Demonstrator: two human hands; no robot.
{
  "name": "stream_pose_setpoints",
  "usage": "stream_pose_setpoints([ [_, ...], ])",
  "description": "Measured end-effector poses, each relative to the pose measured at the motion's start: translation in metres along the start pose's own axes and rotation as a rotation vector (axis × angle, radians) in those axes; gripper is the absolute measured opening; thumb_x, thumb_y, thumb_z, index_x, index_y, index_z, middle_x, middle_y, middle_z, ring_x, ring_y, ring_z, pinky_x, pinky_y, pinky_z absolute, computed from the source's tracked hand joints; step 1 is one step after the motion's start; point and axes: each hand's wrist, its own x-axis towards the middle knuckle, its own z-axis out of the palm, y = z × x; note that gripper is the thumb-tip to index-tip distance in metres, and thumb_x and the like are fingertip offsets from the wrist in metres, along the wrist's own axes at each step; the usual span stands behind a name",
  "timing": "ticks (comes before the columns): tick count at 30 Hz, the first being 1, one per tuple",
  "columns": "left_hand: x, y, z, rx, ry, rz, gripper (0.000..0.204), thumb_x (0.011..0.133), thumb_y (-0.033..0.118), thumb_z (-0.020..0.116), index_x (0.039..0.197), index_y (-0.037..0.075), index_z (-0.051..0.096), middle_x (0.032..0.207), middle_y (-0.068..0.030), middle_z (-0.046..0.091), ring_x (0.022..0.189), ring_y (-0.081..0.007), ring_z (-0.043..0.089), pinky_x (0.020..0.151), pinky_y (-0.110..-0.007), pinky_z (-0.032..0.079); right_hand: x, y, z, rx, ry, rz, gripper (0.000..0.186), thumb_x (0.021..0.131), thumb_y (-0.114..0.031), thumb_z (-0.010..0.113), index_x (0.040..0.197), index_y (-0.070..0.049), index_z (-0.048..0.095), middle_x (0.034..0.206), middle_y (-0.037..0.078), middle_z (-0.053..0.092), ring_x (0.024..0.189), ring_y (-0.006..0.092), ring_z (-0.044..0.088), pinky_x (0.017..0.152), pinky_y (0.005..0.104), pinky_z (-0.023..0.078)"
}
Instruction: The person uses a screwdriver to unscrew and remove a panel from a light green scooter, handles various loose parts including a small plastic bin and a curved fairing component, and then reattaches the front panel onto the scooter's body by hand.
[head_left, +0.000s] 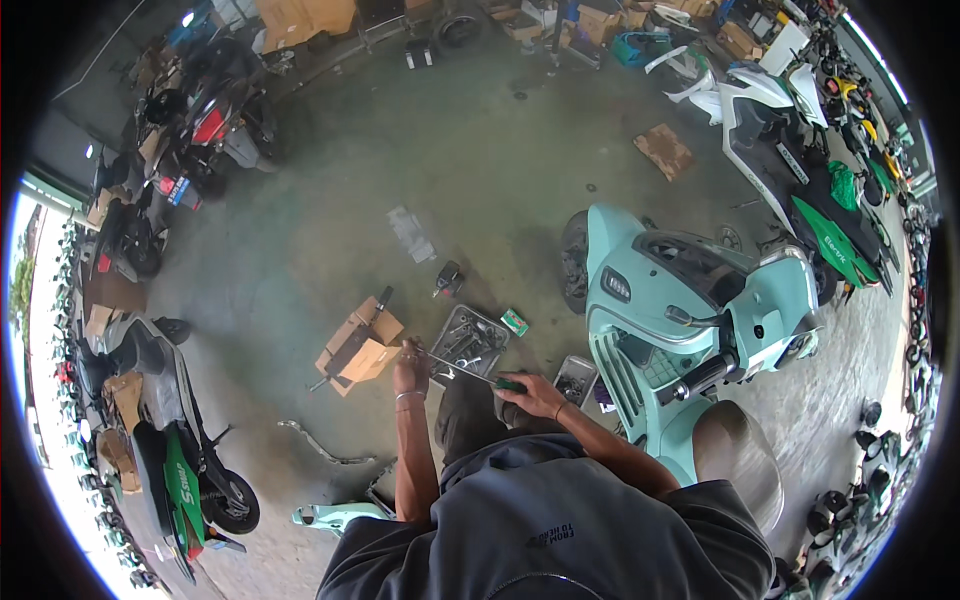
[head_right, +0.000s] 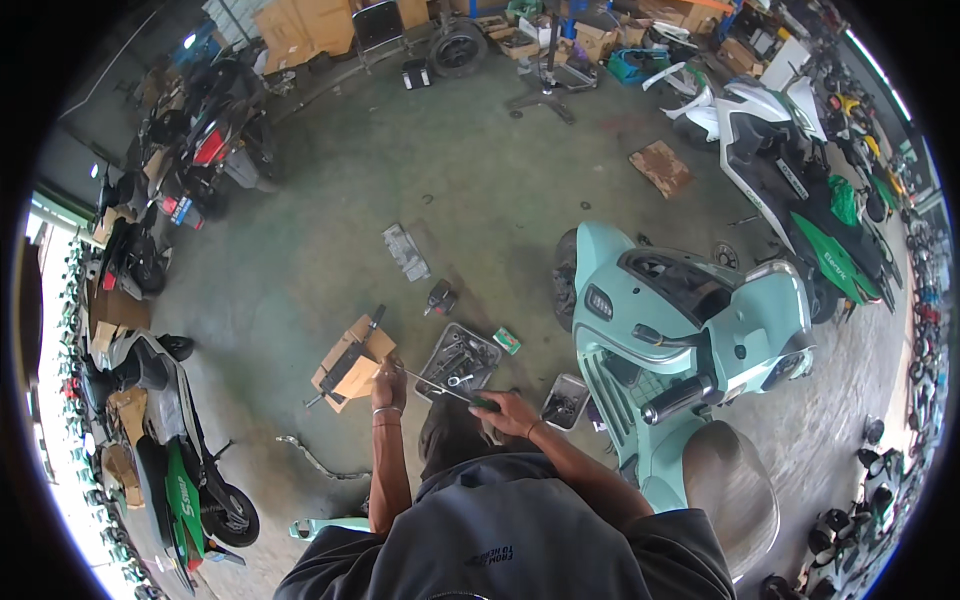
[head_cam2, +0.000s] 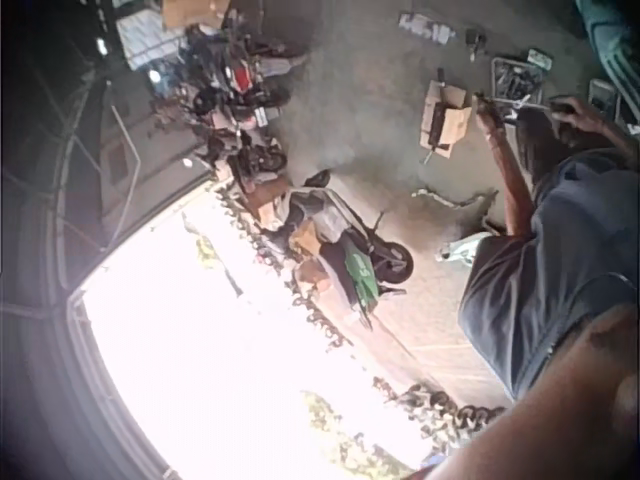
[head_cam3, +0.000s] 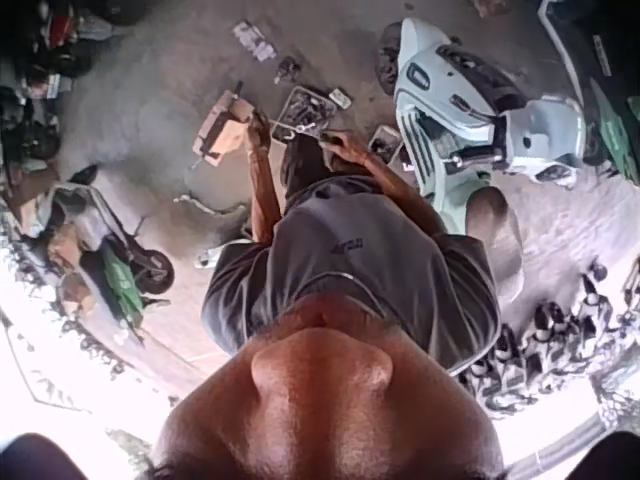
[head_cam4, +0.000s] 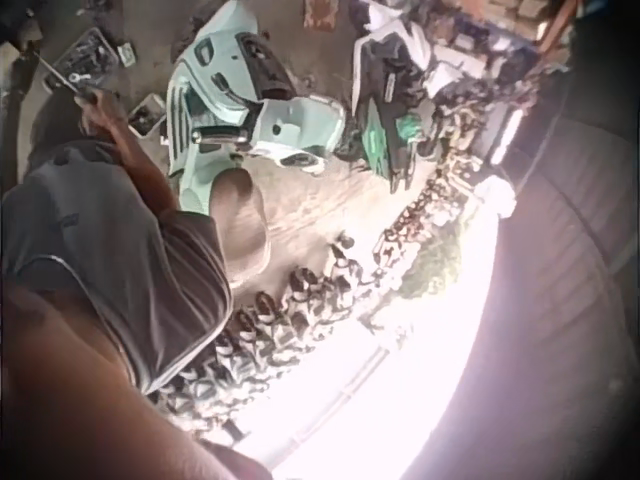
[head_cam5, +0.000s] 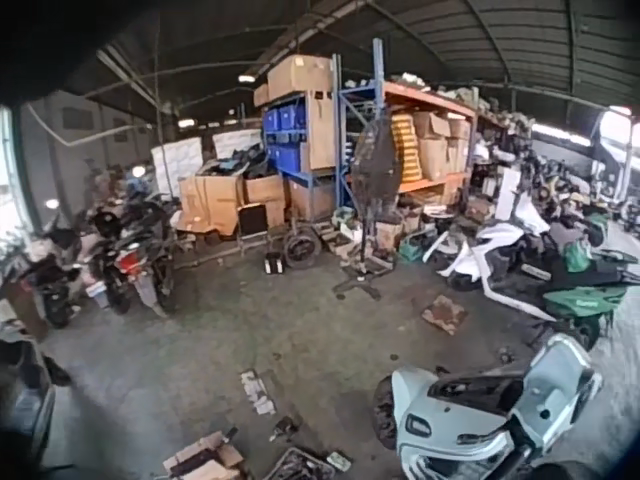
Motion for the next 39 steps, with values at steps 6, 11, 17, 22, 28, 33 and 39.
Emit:
stream_pose_setpoints([
  [6, 0.095, -0.017, 0.109, 0.064, -0.164, -0.150, 0.011, 0.095, 0.012, 0.062, 0.103, 0.005, 0.062, 0.098, -0.0043, 0.063, 0.090, -0.0174, 0.060, 0.082, -0.035, 0.051, 0.008, -0.022, -0.080, 0.342, 0.158, 0.301, 0.049, 0.088, -0.037, 0.072, 0.124, -0.004, 0.065, 0.095, 0.015, 0.071, 0.085, 0.0158, 0.067, 0.079, 0.0308, 0.052],
  [11, 0.151, -0.078, 0.226, 0.371, -0.310, -0.351, 0.016, 0.092, 0.012, 0.067, 0.104, 0.002, 0.063, 0.096, -0.0070, 0.064, 0.093, -0.0194, 0.062, 0.082, -0.034, 0.052, 0.021, -0.012, -0.128, 0.734, 0.449, 0.545, 0.046, 0.086, -0.032, 0.074, 0.121, -0.003, 0.067, 0.097, 0.009, 0.071, 0.087, 0.0141, 0.064, 0.079, 0.0284, 0.050],
  [17, 0.300, -0.108, 0.321, 0.426, -0.397, -0.664, 0.023, 0.093, 0.014, 0.066, 0.111, -0.001, 0.061, 0.102, -0.0099, 0.067, 0.094, -0.0208, 0.066, 0.080, -0.027, 0.058, 0.130, -0.014, -0.206, 0.641, 0.608, 0.608, 0.060, 0.082, -0.037, 0.075, 0.131, -0.006, 0.060, 0.103, 0.014, 0.069, 0.094, 0.0194, 0.065, 0.082, 0.0315, 0.051],
  [22, 0.386, -0.082, 0.485, 0.619, -0.505, -0.644, 0.024, 0.094, 0.017, 0.067, 0.112, 0.002, 0.063, 0.103, -0.0085, 0.068, 0.091, -0.0152, 0.065, 0.080, -0.025, 0.057, 0.213, -0.054, -0.284, 0.704, 0.877, 0.407, 0.066, 0.078, -0.032, 0.077, 0.135, -0.006, 0.055, 0.116, 0.015, 0.066, 0.106, 0.0242, 0.063, 0.093, 0.0350, 0.049],
  [28, 0.455, -0.090, 0.592, 0.634, -0.654, -0.646, 0.019, 0.095, 0.018, 0.066, 0.107, 0.004, 0.065, 0.090, -0.0033, 0.066, 0.082, -0.0127, 0.063, 0.069, -0.024, 0.052, 0.272, -0.067, -0.359, 0.741, 1.135, 0.451, 0.056, 0.075, -0.025, 0.078, 0.123, 0.001, 0.063, 0.112, 0.015, 0.068, 0.103, 0.0241, 0.065, 0.093, 0.0348, 0.048],
  [33, 0.478, -0.131, 0.669, 0.645, -0.748, -0.708, 0.018, 0.096, 0.020, 0.065, 0.105, 0.005, 0.065, 0.086, -0.0026, 0.065, 0.078, -0.0123, 0.062, 0.067, -0.024, 0.052, 0.297, -0.046, -0.407, 1.024, 1.298, 0.386, 0.041, 0.078, -0.016, 0.075, 0.110, 0.006, 0.062, 0.098, 0.014, 0.067, 0.090, 0.0199, 0.066, 0.080, 0.0315, 0.051],
  [39, 0.496, -0.187, 0.772, 0.703, -0.883, -0.812, 0.020, 0.097, 0.020, 0.063, 0.107, 0.003, 0.064, 0.092, -0.0042, 0.063, 0.082, -0.0134, 0.059, 0.069, -0.024, 0.052, 0.316, 0.007, -0.465, 1.082, 1.361, 0.192, 0.033, 0.077, -0.012, 0.069, 0.105, 0.002, 0.059, 0.095, 0.009, 0.063, 0.089, 0.0180, 0.063, 0.080, 0.0309, 0.050],
])
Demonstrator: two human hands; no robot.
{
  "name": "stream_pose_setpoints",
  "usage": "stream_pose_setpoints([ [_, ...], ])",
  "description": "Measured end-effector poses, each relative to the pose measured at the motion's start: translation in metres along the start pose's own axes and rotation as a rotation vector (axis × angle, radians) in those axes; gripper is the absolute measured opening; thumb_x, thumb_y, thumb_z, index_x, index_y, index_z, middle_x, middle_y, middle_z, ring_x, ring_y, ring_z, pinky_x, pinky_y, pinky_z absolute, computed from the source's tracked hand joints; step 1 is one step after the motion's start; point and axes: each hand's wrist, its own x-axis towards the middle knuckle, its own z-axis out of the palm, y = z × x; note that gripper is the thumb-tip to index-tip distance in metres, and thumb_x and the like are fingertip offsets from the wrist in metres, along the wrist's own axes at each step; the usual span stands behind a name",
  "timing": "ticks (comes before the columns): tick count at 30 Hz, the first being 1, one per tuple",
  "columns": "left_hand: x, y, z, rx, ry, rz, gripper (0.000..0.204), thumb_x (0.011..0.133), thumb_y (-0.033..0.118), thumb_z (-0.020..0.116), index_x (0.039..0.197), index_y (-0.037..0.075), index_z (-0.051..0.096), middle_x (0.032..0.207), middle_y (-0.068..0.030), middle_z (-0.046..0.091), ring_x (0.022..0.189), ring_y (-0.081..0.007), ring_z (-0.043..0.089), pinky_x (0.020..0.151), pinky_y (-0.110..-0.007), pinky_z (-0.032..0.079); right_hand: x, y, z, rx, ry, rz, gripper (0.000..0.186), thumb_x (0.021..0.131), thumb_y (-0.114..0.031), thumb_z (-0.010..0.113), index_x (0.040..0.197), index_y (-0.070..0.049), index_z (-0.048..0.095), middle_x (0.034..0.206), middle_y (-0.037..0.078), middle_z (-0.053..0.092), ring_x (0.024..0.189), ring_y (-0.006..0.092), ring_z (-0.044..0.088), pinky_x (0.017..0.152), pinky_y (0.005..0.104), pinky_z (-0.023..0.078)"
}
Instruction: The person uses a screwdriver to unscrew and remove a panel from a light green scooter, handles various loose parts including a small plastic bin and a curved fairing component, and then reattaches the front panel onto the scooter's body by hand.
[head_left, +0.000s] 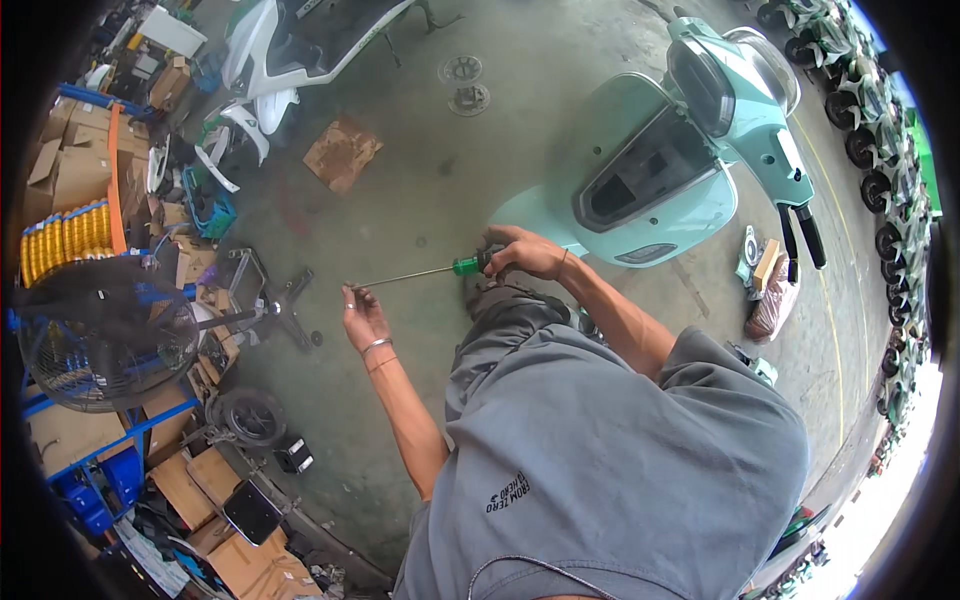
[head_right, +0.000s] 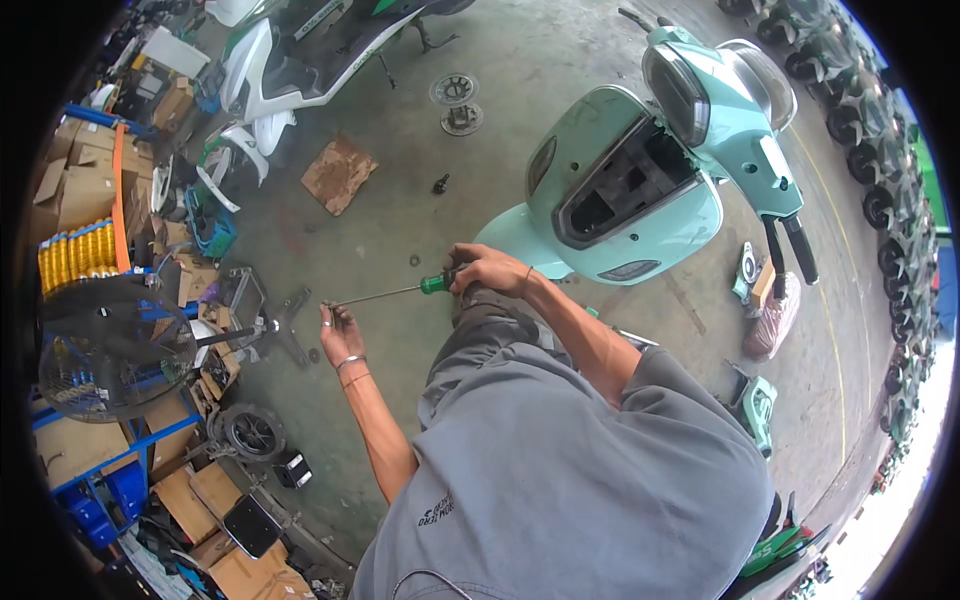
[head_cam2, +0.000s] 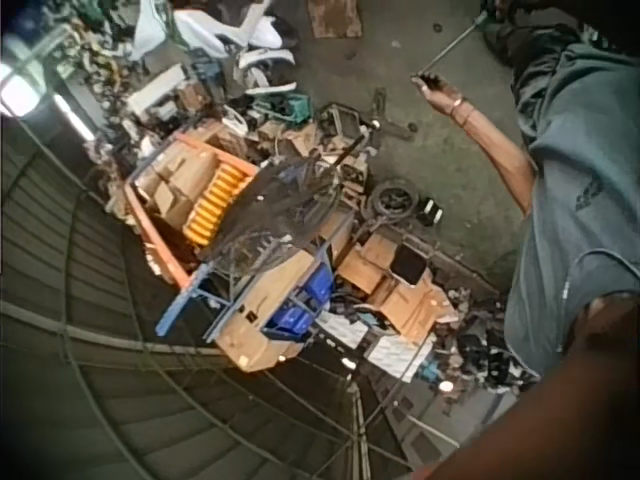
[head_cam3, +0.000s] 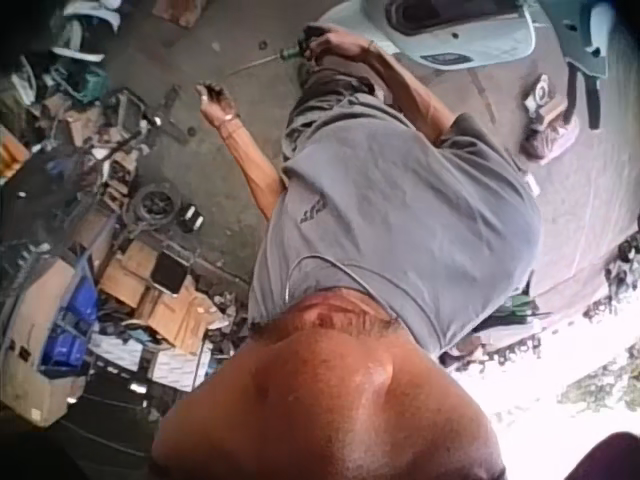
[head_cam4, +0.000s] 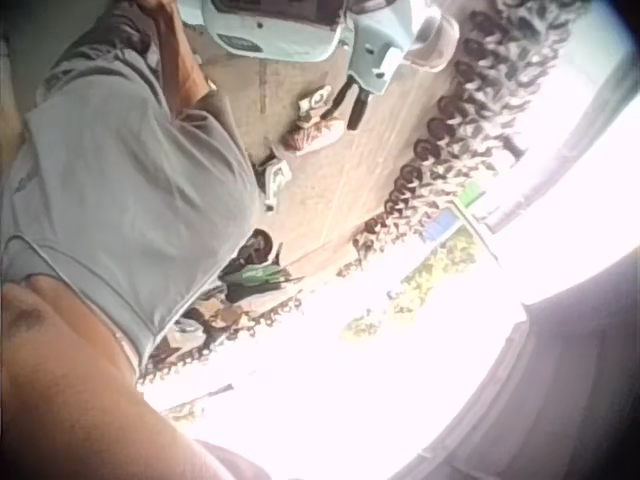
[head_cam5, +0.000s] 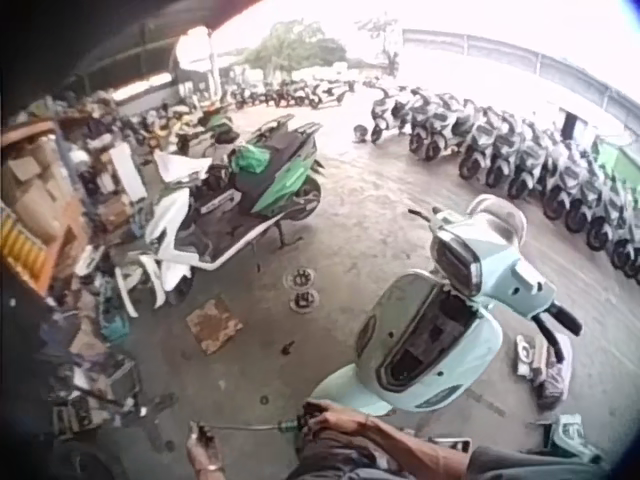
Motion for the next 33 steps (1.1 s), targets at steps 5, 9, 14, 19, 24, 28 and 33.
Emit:
stream_pose_setpoints([
  [5, 0.101, 0.031, 0.078, 0.091, -0.208, -0.096, 0.023, 0.098, 0.020, 0.061, 0.112, 0.001, 0.060, 0.095, -0.0049, 0.062, 0.083, -0.0130, 0.058, 0.070, -0.023, 0.051, 0.034, -0.054, -0.004, 0.242, 0.145, -0.059, 0.034, 0.078, -0.008, 0.066, 0.109, 0.004, 0.058, 0.097, 0.014, 0.066, 0.087, 0.0185, 0.068, 0.080, 0.0299, 0.051],
  [9, 0.168, -0.006, 0.180, 0.280, -0.314, -0.241, 0.027, 0.096, 0.019, 0.064, 0.115, 0.000, 0.059, 0.095, -0.0062, 0.061, 0.082, -0.0133, 0.057, 0.070, -0.023, 0.052, 0.029, -0.046, -0.024, 0.339, 0.434, -0.230, 0.040, 0.082, -0.016, 0.072, 0.113, 0.006, 0.059, 0.096, 0.016, 0.068, 0.087, 0.0216, 0.069, 0.080, 0.0325, 0.052],
  [14, 0.177, -0.108, 0.298, 0.506, -0.631, -0.563, 0.024, 0.094, 0.020, 0.068, 0.109, 0.002, 0.062, 0.095, -0.0045, 0.064, 0.081, -0.0118, 0.059, 0.069, -0.022, 0.050, -0.020, -0.022, -0.016, 0.459, 0.888, -0.235, 0.046, 0.088, -0.023, 0.070, 0.122, 0.006, 0.058, 0.100, 0.013, 0.068, 0.090, 0.0189, 0.068, 0.071, 0.0301, 0.055],
  [19, 0.117, -0.208, 0.359, 0.807, -0.795, -0.808, 0.017, 0.090, 0.017, 0.072, 0.102, 0.006, 0.067, 0.090, -0.0004, 0.065, 0.080, -0.0113, 0.059, 0.067, -0.024, 0.047, -0.033, -0.001, 0.036, 0.618, 1.425, -0.230, 0.040, 0.095, -0.029, 0.064, 0.122, 0.000, 0.061, 0.091, 0.005, 0.063, 0.068, 0.0075, 0.056, 0.050, 0.0218, 0.043],
  [24, 0.121, -0.286, 0.361, 0.964, -1.190, -0.843, 0.012, 0.091, 0.015, 0.070, 0.096, 0.005, 0.068, 0.083, 0.0006, 0.064, 0.072, -0.0096, 0.056, 0.061, -0.024, 0.041, 0.015, -0.015, 0.088, 0.834, 1.782, -0.361, 0.031, 0.100, -0.025, 0.058, 0.123, -0.004, 0.060, 0.084, 0.000, 0.057, 0.063, 0.0045, 0.049, 0.046, 0.0177, 0.034],
  [28, 0.058, -0.297, 0.365, 1.119, -1.264, -1.067, 0.016, 0.092, 0.015, 0.068, 0.095, -0.001, 0.066, 0.071, 0.0009, 0.052, 0.061, -0.0093, 0.046, 0.052, -0.024, 0.036, 0.053, -0.011, 0.118, 0.988, 1.976, -0.453, 0.037, 0.096, -0.018, 0.062, 0.128, 0.001, 0.055, 0.094, 0.003, 0.058, 0.064, 0.0051, 0.047, 0.050, 0.0199, 0.036],
  [33, 0.032, -0.299, 0.374, 1.147, -1.320, -1.226, 0.019, 0.092, 0.016, 0.068, 0.098, -0.002, 0.066, 0.076, -0.0010, 0.055, 0.063, -0.0098, 0.048, 0.053, -0.025, 0.037, 0.081, -0.020, 0.127, 0.826, 2.178, -0.444, 0.047, 0.087, -0.016, 0.072, 0.128, 0.000, 0.055, 0.108, 0.007, 0.062, 0.084, 0.0086, 0.056, 0.062, 0.0201, 0.043],
])
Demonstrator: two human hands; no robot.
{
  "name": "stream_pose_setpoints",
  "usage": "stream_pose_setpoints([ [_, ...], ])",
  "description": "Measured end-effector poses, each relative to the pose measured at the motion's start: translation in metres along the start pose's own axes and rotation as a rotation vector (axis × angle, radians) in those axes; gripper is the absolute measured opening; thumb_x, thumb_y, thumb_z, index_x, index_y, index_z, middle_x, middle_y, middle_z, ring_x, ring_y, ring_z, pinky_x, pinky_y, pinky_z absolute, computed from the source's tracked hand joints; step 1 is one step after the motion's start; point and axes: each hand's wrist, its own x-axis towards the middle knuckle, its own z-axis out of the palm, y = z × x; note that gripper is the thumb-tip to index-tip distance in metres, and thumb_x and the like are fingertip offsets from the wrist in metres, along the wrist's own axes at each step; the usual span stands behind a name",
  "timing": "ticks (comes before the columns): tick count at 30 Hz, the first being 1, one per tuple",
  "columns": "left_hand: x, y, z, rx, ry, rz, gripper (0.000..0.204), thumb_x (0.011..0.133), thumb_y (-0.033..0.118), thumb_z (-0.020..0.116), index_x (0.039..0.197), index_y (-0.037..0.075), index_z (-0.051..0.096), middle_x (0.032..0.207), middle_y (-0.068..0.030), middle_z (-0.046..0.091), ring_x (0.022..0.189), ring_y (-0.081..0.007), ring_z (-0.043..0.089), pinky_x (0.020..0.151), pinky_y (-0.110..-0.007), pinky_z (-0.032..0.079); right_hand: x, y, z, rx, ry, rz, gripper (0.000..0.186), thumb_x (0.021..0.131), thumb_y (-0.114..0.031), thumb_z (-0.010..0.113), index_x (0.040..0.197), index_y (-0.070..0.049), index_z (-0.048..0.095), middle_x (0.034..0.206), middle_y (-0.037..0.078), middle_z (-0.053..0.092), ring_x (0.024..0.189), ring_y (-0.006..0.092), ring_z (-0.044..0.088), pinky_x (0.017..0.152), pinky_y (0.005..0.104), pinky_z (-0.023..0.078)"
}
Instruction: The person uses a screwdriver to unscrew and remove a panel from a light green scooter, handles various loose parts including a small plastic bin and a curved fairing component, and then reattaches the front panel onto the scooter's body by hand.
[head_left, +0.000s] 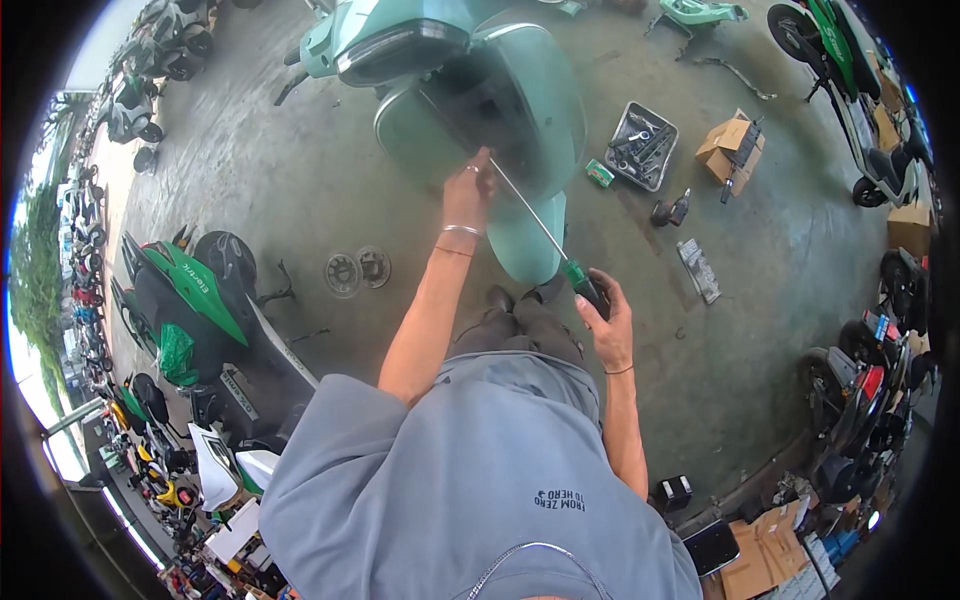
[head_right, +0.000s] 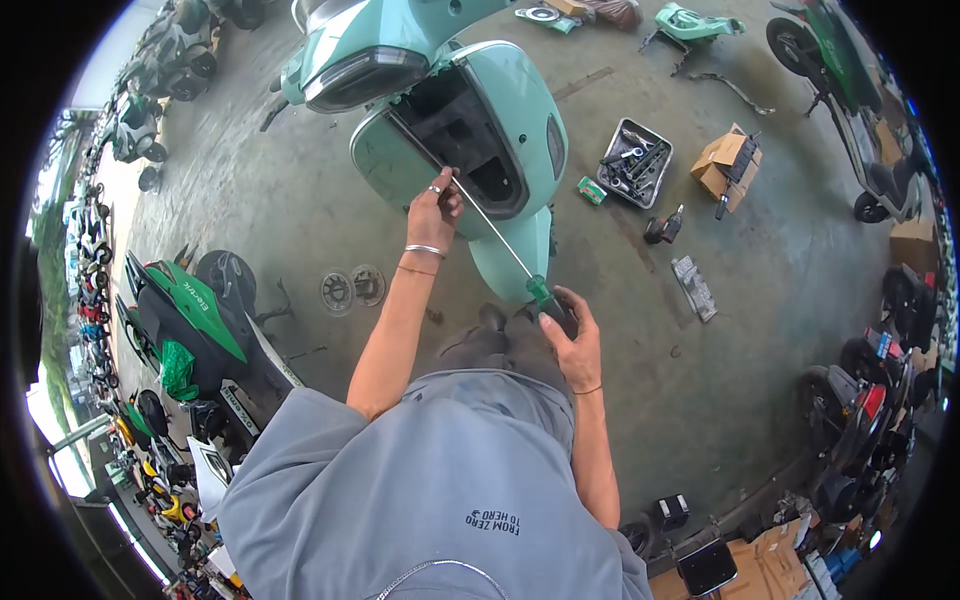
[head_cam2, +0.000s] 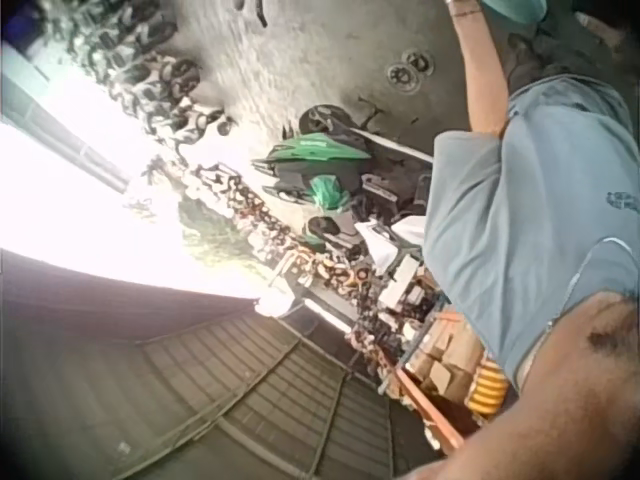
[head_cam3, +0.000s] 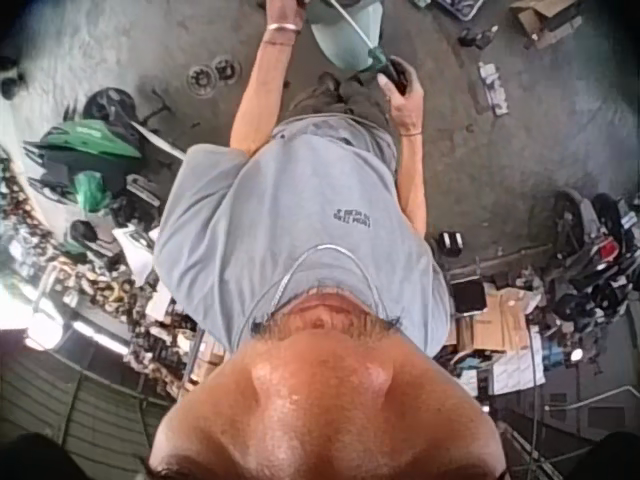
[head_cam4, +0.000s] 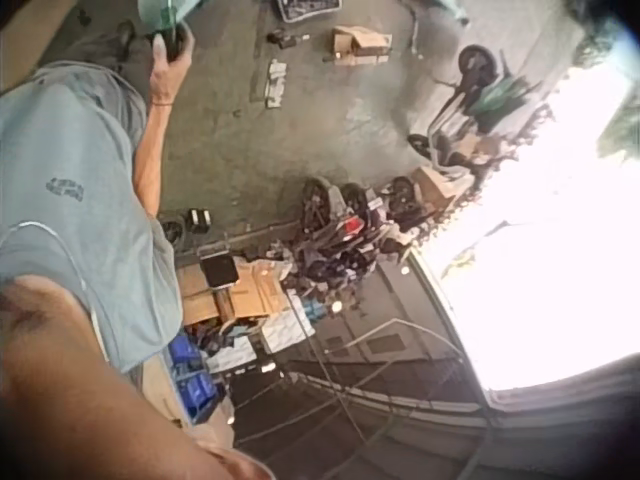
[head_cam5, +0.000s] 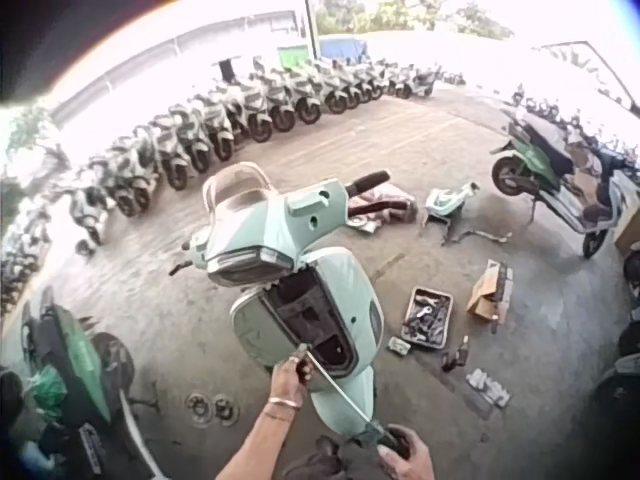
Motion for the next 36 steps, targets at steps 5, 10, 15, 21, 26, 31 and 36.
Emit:
stream_pose_setpoints([
  [5, 0.009, 0.000, 0.031, 0.121, -0.059, 0.044, 0.025, 0.095, 0.020, 0.065, 0.105, -0.002, 0.064, 0.086, -0.0034, 0.057, 0.070, -0.0104, 0.049, 0.058, -0.024, 0.039, 0.017, 0.020, -0.004, 0.150, 0.027, 0.126, 0.046, 0.087, -0.013, 0.071, 0.129, 0.001, 0.056, 0.115, 0.009, 0.063, 0.106, 0.0162, 0.059, 0.092, 0.0285, 0.046],
  [10, 0.034, 0.005, 0.024, 0.228, -0.059, 0.043, 0.030, 0.097, 0.026, 0.063, 0.114, 0.002, 0.058, 0.098, -0.0051, 0.056, 0.074, -0.0091, 0.051, 0.061, -0.023, 0.042, 0.033, 0.036, 0.009, 0.172, 0.058, 0.054, 0.043, 0.086, -0.012, 0.070, 0.125, 0.002, 0.058, 0.116, 0.012, 0.064, 0.110, 0.0206, 0.060, 0.098, 0.0313, 0.044],
  [15, 0.062, 0.009, 0.014, 0.365, -0.088, 0.078, 0.031, 0.098, 0.028, 0.061, 0.118, 0.003, 0.057, 0.099, -0.0056, 0.056, 0.073, -0.0091, 0.051, 0.059, -0.022, 0.043, 0.050, 0.065, 0.038, 0.240, 0.079, 0.038, 0.041, 0.085, -0.011, 0.070, 0.123, 0.002, 0.059, 0.114, 0.014, 0.063, 0.107, 0.0239, 0.062, 0.096, 0.0328, 0.046],
  [21, 0.095, 0.025, 0.017, 0.546, -0.290, 0.121, 0.035, 0.102, 0.026, 0.053, 0.126, 0.000, 0.053, 0.102, -0.0060, 0.060, 0.076, -0.0086, 0.050, 0.059, -0.020, 0.041, 0.071, 0.092, 0.077, 0.353, 0.170, -0.030, 0.042, 0.082, -0.004, 0.070, 0.122, 0.001, 0.060, 0.114, 0.016, 0.063, 0.105, 0.0265, 0.063, 0.091, 0.0331, 0.049],
  [26, 0.116, 0.048, 0.021, 0.562, -0.356, 0.108, 0.035, 0.104, 0.024, 0.049, 0.127, -0.001, 0.052, 0.100, -0.0069, 0.061, 0.074, -0.0087, 0.049, 0.057, -0.020, 0.042, 0.094, 0.081, 0.107, 0.404, 0.177, -0.075, 0.043, 0.081, -0.003, 0.071, 0.123, 0.001, 0.059, 0.115, 0.018, 0.061, 0.106, 0.0306, 0.063, 0.092, 0.0351, 0.049],
  [31, 0.123, 0.054, 0.029, 0.723, -0.366, 0.087, 0.037, 0.104, 0.028, 0.048, 0.127, -0.001, 0.053, 0.099, -0.0075, 0.061, 0.072, -0.0086, 0.050, 0.055, -0.020, 0.043, 0.113, 0.067, 0.121, 0.385, 0.263, -0.170, 0.044, 0.081, -0.004, 0.070, 0.124, 0.001, 0.060, 0.115, 0.019, 0.061, 0.102, 0.0325, 0.065, 0.089, 0.0369, 0.051],
  [36, 0.125, 0.055, 0.029, 0.725, -0.383, 0.078, 0.037, 0.104, 0.029, 0.048, 0.126, -0.001, 0.053, 0.097, -0.0079, 0.061, 0.072, -0.0087, 0.051, 0.054, -0.020, 0.042, 0.132, 0.054, 0.128, 0.291, 0.340, -0.311, 0.045, 0.080, -0.005, 0.071, 0.124, 0.002, 0.059, 0.111, 0.019, 0.061, 0.094, 0.0323, 0.067, 0.078, 0.0367, 0.055],
])
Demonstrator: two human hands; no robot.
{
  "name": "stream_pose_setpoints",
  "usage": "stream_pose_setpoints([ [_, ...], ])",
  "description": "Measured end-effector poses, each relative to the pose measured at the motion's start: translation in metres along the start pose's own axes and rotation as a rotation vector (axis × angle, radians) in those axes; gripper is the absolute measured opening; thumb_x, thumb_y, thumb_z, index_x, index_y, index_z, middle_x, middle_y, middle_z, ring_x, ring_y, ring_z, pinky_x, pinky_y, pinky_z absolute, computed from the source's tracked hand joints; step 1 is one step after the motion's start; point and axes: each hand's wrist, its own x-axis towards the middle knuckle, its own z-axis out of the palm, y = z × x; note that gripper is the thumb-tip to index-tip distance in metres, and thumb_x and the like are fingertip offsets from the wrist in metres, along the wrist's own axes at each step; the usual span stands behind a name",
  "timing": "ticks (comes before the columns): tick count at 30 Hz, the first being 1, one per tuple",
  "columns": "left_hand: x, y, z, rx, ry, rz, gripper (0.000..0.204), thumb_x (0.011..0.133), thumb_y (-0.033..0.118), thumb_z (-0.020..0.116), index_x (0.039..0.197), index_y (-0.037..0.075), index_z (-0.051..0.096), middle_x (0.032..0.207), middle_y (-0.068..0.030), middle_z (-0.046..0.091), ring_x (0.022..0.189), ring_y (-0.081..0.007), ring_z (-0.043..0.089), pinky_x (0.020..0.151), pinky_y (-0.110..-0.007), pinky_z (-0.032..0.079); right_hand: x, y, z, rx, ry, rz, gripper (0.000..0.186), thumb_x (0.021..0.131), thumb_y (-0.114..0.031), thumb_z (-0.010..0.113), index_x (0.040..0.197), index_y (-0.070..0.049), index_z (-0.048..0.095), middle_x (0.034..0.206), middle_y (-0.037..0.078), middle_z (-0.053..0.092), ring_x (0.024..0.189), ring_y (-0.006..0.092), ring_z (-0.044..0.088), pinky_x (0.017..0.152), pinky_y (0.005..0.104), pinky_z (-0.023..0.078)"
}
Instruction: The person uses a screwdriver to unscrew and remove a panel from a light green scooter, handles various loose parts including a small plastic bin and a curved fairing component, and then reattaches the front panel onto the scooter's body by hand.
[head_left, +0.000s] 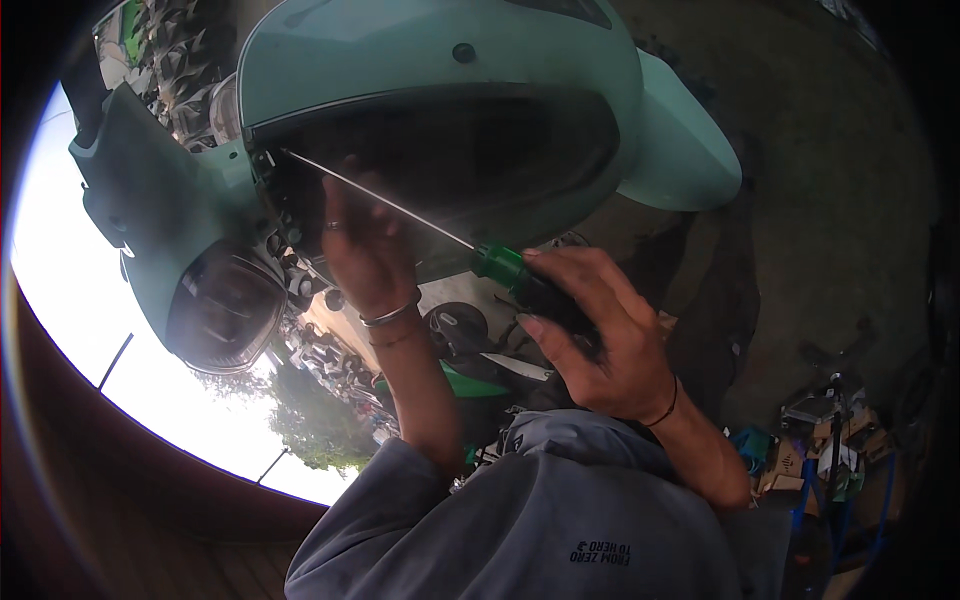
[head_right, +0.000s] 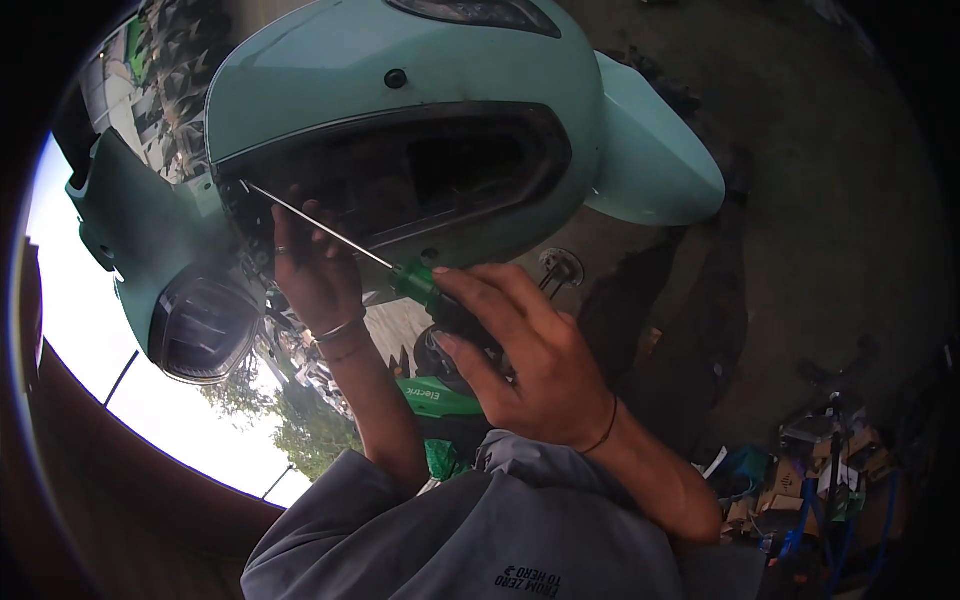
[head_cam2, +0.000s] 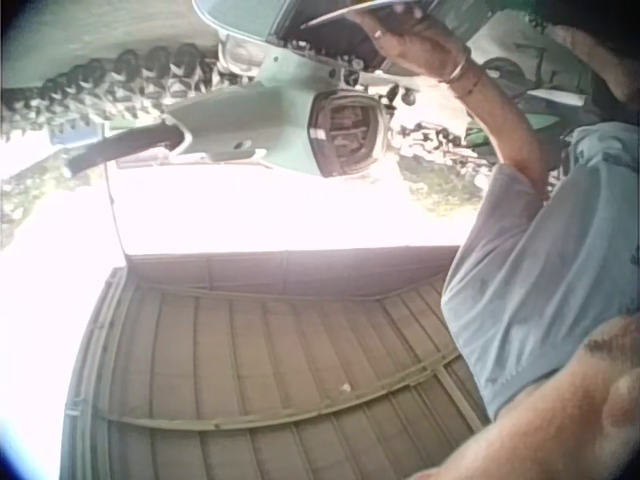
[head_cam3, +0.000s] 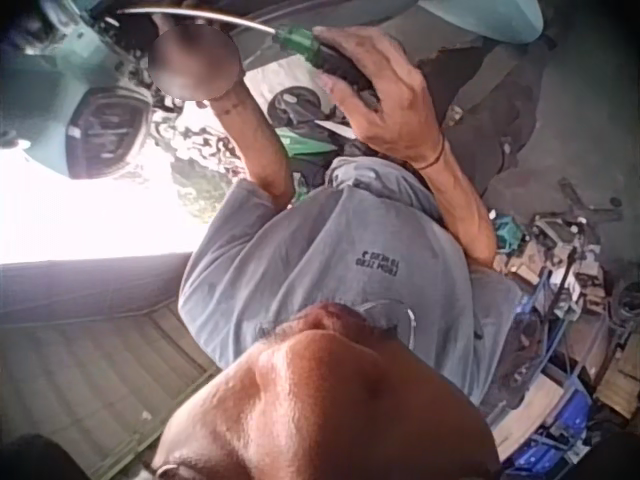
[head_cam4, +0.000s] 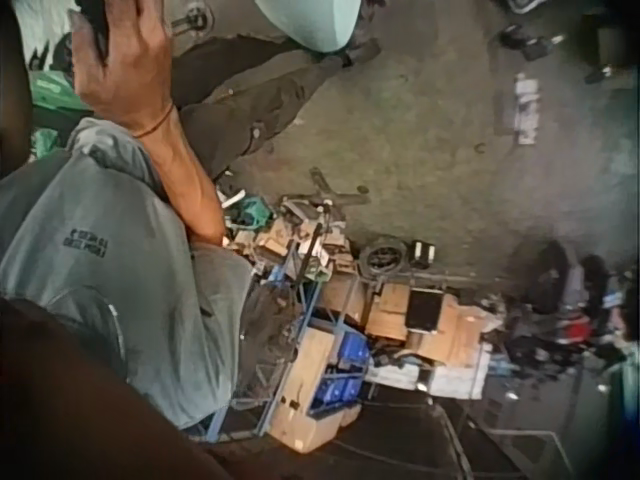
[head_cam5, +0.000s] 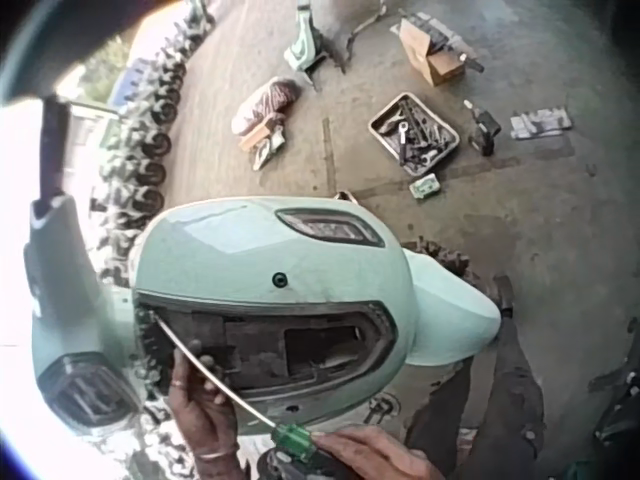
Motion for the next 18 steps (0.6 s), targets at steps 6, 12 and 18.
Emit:
stream_pose_setpoints([
  [6, 0.001, 0.000, -0.003, -0.105, -0.044, -0.021, 0.037, 0.103, 0.030, 0.049, 0.125, 0.000, 0.054, 0.093, -0.0074, 0.062, 0.073, -0.0099, 0.053, 0.054, -0.020, 0.043, 0.008, -0.007, 0.023, -0.030, 0.016, -0.049, 0.046, 0.081, -0.006, 0.070, 0.125, 0.002, 0.058, 0.107, 0.018, 0.060, 0.086, 0.0314, 0.068, 0.070, 0.0366, 0.056],
  [12, -0.001, -0.001, 0.008, -0.043, 0.150, 0.006, 0.039, 0.102, 0.032, 0.052, 0.124, 0.001, 0.055, 0.089, -0.0063, 0.063, 0.074, -0.0132, 0.054, 0.062, -0.024, 0.045, 0.007, -0.018, 0.036, -0.071, 0.038, -0.051, 0.046, 0.081, -0.006, 0.070, 0.125, 0.003, 0.058, 0.107, 0.018, 0.060, 0.083, 0.0308, 0.068, 0.069, 0.0365, 0.057],
  [18, 0.003, 0.000, -0.006, -0.133, 0.001, -0.010, 0.038, 0.102, 0.033, 0.051, 0.120, 0.001, 0.058, 0.089, -0.0066, 0.063, 0.075, -0.0142, 0.054, 0.065, -0.026, 0.043, 0.001, -0.033, 0.046, -0.072, 0.012, 0.026, 0.047, 0.079, -0.001, 0.071, 0.123, 0.009, 0.057, 0.111, 0.022, 0.061, 0.096, 0.0319, 0.065, 0.082, 0.0358, 0.054],
])
